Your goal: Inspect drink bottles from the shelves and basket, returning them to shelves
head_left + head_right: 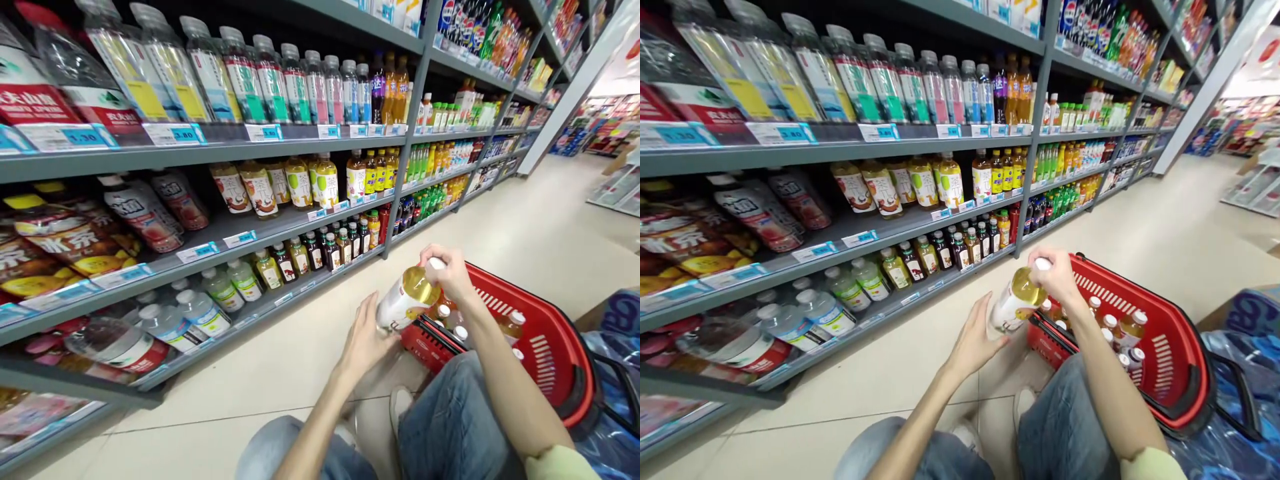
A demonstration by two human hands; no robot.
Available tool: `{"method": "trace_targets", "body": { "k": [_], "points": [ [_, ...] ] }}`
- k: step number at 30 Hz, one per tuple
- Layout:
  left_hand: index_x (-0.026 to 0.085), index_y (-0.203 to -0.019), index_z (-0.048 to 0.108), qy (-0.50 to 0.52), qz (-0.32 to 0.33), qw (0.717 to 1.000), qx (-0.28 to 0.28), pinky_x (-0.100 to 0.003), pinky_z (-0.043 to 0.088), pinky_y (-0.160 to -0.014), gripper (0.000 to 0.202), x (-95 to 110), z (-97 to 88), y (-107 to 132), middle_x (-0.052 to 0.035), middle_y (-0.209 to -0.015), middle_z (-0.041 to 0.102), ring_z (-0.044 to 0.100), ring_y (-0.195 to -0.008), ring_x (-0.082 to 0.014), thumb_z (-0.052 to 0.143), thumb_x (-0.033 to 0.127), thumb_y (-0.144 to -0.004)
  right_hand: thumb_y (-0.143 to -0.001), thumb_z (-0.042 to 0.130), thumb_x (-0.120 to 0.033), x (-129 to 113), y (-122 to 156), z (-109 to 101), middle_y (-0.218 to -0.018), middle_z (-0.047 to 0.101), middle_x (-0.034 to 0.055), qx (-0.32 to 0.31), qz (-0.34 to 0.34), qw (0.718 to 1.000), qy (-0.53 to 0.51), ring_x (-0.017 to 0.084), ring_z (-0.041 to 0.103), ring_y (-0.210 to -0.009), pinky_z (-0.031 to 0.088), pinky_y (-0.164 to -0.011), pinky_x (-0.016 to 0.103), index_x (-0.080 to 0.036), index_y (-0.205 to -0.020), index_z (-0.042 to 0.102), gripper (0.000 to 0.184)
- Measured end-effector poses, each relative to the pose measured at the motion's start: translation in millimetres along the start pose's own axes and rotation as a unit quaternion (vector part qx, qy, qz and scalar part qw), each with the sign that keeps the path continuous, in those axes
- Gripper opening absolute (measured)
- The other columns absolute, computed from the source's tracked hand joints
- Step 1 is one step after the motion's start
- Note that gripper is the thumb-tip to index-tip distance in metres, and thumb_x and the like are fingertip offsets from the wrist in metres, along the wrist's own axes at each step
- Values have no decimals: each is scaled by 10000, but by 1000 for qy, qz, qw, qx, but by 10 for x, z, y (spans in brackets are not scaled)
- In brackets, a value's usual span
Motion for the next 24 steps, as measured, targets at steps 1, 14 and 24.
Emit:
{"method": "trace_targets", "body": {
  "k": [1, 14, 24],
  "points": [
    [174, -1499, 334, 31, -6, 1000, -1, -460, 362, -1159, 979, 2, -36, 15, -153, -1490, 462, 445, -1373, -315, 823, 282, -658, -435, 519, -185, -28, 20, 94, -666, 523, -4, -32, 2, 998, -58, 139, 426, -587, 290, -505, 266, -178, -584, 597, 168],
    [133, -1309, 516, 421, -68, 904, -16, -307, 511, -695, 808, 161, -469, 324, -92, -982, 697, 636, -786, -208, 845, 324, -597, -845, 741, -432, 42, 315, 1005, -1353, 583, 50, -144, 71, 934, -319, 220, 501, -1263, 392, -1060, 343, -295, -1291, 586, 491],
    [156, -1254, 634, 540, -68, 833, 99, -460, 539, -899, 759, -78, -820, 489, -148, -1058, 729, 682, -1010, -364, 829, 536, -627, -578, 911, -495, -216, 1331, 1634, -1367, 574, 141, -354, 238, 783, -453, 357, 593, -1198, 519, -909, 447, -272, -1434, 472, 988]
  ]
}}
Point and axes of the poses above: each hand's wrist, its own y-axis away from the middle knuckle, its own z-axis out of the palm, x = y × z, the point moved 5 cm from there along -y, towards the middle knuckle
